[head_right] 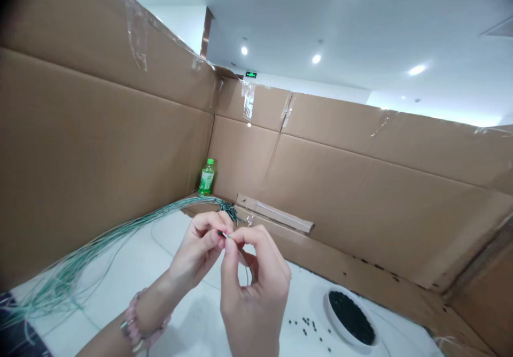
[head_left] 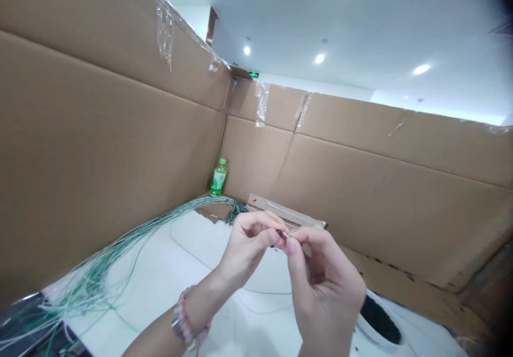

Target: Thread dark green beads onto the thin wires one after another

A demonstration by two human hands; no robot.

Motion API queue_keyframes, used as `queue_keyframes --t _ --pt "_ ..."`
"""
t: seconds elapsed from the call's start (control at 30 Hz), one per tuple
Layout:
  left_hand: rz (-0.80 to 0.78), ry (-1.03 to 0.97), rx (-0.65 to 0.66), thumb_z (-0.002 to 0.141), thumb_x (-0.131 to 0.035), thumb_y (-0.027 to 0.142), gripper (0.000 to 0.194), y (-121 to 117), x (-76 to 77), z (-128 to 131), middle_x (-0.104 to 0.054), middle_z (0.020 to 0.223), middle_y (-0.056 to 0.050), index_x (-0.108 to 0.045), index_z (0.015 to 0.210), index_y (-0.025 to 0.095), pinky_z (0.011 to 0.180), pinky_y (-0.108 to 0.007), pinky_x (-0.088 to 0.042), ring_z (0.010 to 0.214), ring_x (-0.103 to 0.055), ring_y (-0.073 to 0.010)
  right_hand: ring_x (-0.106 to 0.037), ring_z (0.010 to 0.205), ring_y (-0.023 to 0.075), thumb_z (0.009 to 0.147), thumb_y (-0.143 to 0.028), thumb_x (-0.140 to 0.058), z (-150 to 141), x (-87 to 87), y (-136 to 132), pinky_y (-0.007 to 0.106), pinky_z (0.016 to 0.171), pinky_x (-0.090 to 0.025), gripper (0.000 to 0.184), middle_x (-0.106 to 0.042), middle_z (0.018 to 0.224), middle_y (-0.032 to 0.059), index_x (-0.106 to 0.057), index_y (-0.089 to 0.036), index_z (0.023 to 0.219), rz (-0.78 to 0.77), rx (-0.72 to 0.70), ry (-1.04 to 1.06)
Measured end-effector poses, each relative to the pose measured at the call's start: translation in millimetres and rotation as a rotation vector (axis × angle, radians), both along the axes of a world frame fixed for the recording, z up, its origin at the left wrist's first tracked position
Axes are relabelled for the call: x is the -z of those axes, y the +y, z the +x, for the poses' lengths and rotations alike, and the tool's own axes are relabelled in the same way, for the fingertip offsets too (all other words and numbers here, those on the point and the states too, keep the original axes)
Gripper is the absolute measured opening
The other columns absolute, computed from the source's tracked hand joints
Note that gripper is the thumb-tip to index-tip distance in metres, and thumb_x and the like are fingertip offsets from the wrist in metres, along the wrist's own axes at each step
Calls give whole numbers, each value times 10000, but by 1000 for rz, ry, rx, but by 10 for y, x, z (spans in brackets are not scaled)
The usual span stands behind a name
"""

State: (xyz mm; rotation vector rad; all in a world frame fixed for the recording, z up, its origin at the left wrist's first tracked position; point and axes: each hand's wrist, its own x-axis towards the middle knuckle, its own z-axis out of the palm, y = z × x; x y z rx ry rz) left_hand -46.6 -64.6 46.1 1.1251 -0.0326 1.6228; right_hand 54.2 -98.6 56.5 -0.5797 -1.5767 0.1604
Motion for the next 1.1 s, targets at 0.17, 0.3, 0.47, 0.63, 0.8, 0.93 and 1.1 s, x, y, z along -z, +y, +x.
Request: queue_keyframes --t 0.17,0.3,0.47,0.63,0.8,0.93,1.1 --pt "-24 -25 68 727 -760 285 79 19 50 -12 -633 707 21 -740 702 213 606 -130 -488 561 -579 -18 -496 606 45 837 -96 -540 -124 -13 -40 108 516 -420 132 -532 683 -38 -548 -202 760 -1 54 86" --pt "-29 -11 137 753 -741 271 61 13 62 -15 -630 725 36 -738 737 212 671 -141 -484 588 -586 -12 -473 583 37 845 -109 -533 -189 -4 -79 109 518 -409 133 -519 668 -47 -541 -201 748 -19 111 113" --pt "-16 -10 152 753 -741 239 30 37 60 -19 -640 717 34 -737 743 211 626 -130 -480 612 -585 -18 -466 573 28 844 -112 -536 -199 7 -65 103 519 -414 132 -505 657 -54 -539 -197 742 -16 165 108" --pt "-27 26 141 755 -738 254 42 85 71 -12 -629 716 34 -738 737 217 602 -120 -485 602 -587 -18 -462 577 24 841 -93 -528 -180 4 -30 99 522 -417 133 -498 664 -52 -537 -191 750 -3 187 78" --pt "-26 42 121 739 -750 251 30 105 81 -18 -627 717 30 -742 730 223 602 -127 -505 595 -593 -27 -453 583 18 844 -77 -517 -160 -4 -42 98 528 -421 136 -483 669 -48 -528 -178 754 17 211 36" --pt "-16 48 127 742 -747 241 15 99 90 -27 -635 722 30 -741 736 228 609 -127 -510 605 -598 -29 -449 580 27 840 -75 -517 -158 2 -56 119 515 -424 130 -481 669 -48 -534 -183 770 26 229 22" --pt "-24 34 134 739 -750 244 26 96 70 -21 -640 724 31 -742 730 222 586 -120 -505 595 -598 -26 -458 590 18 839 -73 -519 -184 -2 -45 99 531 -424 134 -499 667 -53 -533 -183 763 37 235 48"
